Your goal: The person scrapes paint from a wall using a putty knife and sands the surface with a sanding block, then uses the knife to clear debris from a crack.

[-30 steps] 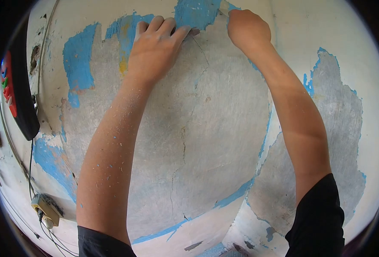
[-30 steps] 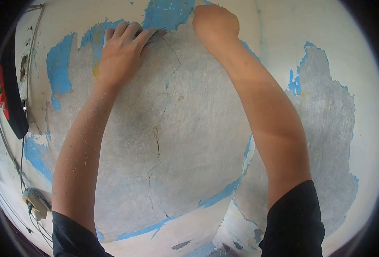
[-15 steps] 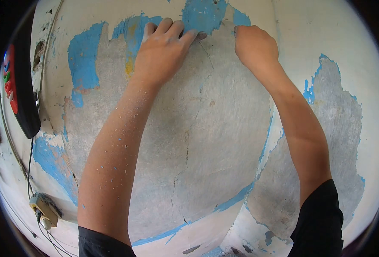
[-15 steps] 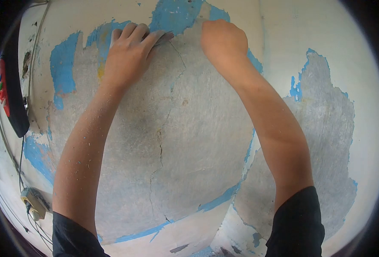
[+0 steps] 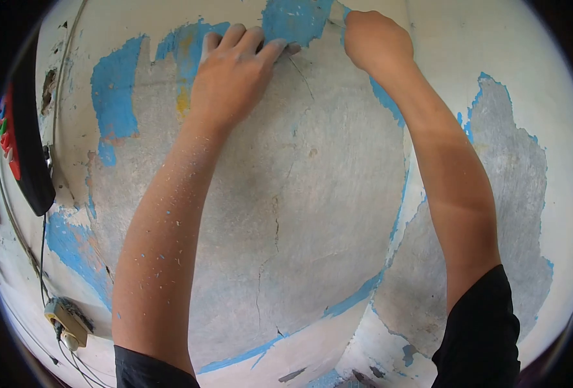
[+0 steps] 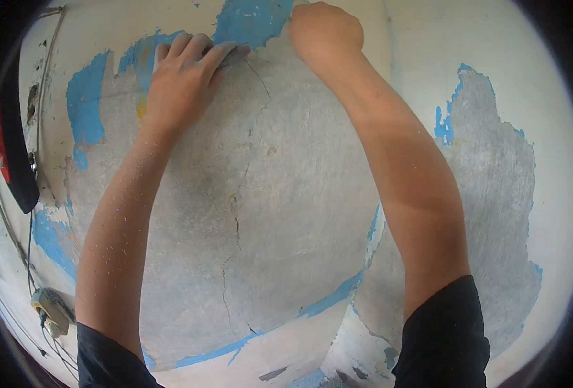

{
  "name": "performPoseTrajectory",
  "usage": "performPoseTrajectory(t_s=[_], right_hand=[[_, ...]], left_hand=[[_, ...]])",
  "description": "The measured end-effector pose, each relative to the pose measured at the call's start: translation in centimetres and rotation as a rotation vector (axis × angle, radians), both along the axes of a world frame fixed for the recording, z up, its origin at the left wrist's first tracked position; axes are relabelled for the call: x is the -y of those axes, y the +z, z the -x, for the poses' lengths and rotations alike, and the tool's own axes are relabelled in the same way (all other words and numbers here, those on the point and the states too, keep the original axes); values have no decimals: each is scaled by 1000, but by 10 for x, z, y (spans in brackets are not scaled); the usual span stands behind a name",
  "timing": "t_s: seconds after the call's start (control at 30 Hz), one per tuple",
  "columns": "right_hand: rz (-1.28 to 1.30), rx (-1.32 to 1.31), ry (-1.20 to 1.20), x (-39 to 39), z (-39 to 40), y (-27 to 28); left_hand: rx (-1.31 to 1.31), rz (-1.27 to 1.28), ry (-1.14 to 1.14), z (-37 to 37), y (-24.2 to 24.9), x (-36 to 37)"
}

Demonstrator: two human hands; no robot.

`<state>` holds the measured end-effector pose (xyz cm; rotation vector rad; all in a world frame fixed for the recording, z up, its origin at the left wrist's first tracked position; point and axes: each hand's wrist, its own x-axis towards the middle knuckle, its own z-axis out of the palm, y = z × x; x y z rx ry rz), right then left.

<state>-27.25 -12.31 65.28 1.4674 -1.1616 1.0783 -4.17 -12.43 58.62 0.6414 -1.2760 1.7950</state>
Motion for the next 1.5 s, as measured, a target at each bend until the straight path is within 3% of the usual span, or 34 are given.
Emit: performPoseTrajectory(t_s=[0.07, 0.7, 0.8, 1.5], right_hand=[[108, -81, -25, 15, 3, -8], [50, -5, 8, 19, 6, 1], [160, -105, -1, 16, 6, -4], [220, -106, 14, 26, 7, 17]], left_hand=[[-7, 1, 36, -1, 1, 1], [-12, -7, 41, 3, -1, 0], [-25, -10, 33, 1, 1, -4], [-21, -42, 17, 2, -3, -1]])
